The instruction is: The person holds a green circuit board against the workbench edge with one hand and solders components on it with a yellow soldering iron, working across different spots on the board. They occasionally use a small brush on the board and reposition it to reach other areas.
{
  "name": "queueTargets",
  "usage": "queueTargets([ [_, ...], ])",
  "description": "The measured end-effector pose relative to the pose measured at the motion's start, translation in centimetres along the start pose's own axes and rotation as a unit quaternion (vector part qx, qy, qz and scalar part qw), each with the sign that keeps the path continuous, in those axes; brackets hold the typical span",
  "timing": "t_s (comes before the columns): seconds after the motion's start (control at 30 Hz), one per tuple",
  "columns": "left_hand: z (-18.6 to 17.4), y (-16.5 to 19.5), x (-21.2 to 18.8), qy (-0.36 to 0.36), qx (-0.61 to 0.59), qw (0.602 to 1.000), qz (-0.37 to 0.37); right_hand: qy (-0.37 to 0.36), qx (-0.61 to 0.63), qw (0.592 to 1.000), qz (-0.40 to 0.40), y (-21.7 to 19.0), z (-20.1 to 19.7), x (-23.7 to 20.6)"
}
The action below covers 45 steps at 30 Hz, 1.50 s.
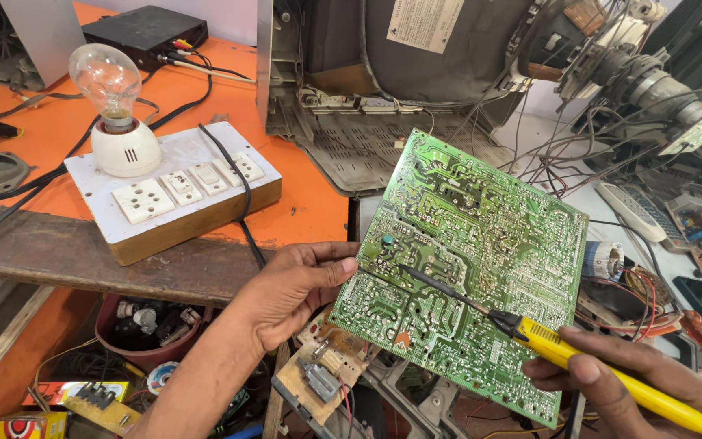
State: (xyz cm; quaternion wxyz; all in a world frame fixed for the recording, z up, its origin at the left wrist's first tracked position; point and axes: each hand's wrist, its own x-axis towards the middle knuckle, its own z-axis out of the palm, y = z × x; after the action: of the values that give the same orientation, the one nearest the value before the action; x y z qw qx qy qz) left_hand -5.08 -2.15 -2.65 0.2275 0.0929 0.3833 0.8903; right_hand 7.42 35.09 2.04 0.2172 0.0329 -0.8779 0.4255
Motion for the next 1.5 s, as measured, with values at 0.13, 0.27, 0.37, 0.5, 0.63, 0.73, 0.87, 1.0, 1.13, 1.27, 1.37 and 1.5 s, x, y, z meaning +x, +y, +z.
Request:
queueTargets([
  [0.13, 0.0, 0.3, -0.1, -0.018, 0.012, 1.0, -0.004, -0.018, 0.001, 1.0, 0.02, -0.4, -0.1, 0.4],
  [0.27, 0.0, 0.3, -0.1, -0.026, 0.032, 0.999, 0.001, -0.011, 0.009, 0.999, 0.043, -1.7, 0.2, 0.9],
  [0.37, -0.1, 0.3, 0.0, -0.022, 0.033, 0.999, 0.005, -0.029, 0.007, 0.999, 0.026, -2.9, 0.7, 1.4],
  [0.5, -0.3, 0.2, 0.2, -0.03, 0.055, 0.998, 0.013, -0.005, -0.005, 0.996, 0.091, -4.3, 1.5, 1.4],
  [0.63, -0.6, 0.1, 0.3, -0.041, 0.064, 0.997, 0.015, -0.003, -0.022, 0.995, 0.101, -5.0, 1.6, 1.4],
  [0.73, -0.8, 0.1, 0.4, -0.046, 0.063, 0.997, 0.015, -0.004, -0.04, 0.996, 0.083, -5.1, 1.4, 1.5],
  [0.87, -0.7, 0.1, 0.4, -0.044, 0.062, 0.997, 0.016, -0.004, -0.035, 0.995, 0.098, -5.0, 1.4, 1.5],
  [1.0, -0.5, 0.1, 0.2, -0.047, 0.067, 0.997, 0.015, -0.01, -0.029, 0.995, 0.096, -4.7, 1.4, 1.5],
  [1.13, -0.5, 0.2, 0.1, -0.043, 0.089, 0.995, 0.011, 0.0, -0.053, 0.993, 0.106, -4.9, 1.4, 1.5],
  [1.27, -0.5, 0.1, 0.1, -0.035, 0.086, 0.996, 0.01, -0.002, -0.061, 0.992, 0.109, -5.3, 1.6, 1.3],
  [1.37, -0.6, 0.1, 0.2, -0.038, 0.084, 0.996, 0.01, 0.003, -0.048, 0.992, 0.118, -5.0, 1.6, 1.3],
  [1.5, -0.5, 0.1, 0.1, -0.038, 0.085, 0.996, 0.011, 0.011, -0.038, 0.995, 0.089, -3.5, 1.4, 1.1],
])
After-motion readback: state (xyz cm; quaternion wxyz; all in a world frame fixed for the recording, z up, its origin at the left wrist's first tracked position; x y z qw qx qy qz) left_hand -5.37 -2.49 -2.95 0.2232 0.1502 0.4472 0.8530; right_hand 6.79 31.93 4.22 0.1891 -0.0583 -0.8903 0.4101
